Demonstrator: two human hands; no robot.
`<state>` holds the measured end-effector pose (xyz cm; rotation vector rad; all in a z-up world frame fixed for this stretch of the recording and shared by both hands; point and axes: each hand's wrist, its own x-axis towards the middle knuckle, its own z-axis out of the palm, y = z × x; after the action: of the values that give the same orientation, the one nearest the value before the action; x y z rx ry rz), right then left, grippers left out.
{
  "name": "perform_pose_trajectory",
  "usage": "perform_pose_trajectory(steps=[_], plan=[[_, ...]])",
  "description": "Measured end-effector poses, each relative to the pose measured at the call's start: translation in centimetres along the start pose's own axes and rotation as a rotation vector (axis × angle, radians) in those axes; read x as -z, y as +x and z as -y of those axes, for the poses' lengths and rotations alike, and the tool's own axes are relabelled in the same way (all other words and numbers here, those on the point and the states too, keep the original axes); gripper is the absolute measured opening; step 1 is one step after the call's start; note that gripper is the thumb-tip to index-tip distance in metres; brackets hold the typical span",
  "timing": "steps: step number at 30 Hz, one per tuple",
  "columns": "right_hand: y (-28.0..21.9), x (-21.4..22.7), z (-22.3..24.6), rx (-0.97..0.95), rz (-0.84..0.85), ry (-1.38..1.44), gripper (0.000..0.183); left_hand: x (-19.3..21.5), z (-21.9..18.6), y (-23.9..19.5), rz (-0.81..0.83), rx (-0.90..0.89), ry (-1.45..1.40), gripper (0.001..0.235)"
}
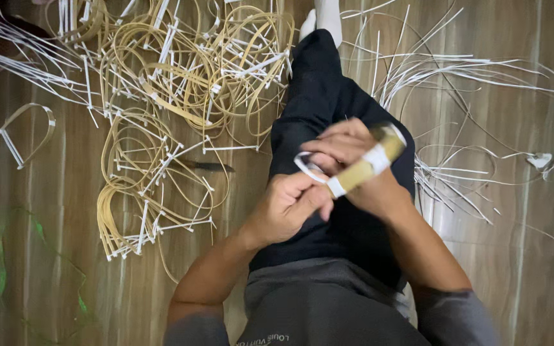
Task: The person sits on the floor and assembles small craft frames by wrapping white plastic zip ties around bundles of thin wooden strips. They tighten the ties by hand, use scissors to trim the excess tails, and repeat the process for multiple units.
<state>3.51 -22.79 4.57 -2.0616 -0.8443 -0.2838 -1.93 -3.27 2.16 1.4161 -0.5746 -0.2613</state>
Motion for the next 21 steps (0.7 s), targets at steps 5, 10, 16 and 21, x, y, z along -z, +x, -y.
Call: perform_pose_trajectory(steps=[5,10,16,21], plan=[[-1.7,3.3,5.7,-0.108,-0.068,-0.198,0.039,0.2,0.4,1.2,-0.245,0.005,0.55,0.018],[-2.4,2.7,5.6,0.159,-0.063,-0.128,0.03,-1.4,1.7,1.9,-0.222,-0.376,0.638,0.016],[-3.1,4.1,4.6,0.065,-0.074,0.143,0.019,4.7,1.6,1.9,-0.551,0.083,0.407,0.016],[-1.6,5.9,6.5,-0.241,-0.056,-0.043,0.02,4.8,0.9,0.3,-0.479,-0.093,1.033,0.01]])
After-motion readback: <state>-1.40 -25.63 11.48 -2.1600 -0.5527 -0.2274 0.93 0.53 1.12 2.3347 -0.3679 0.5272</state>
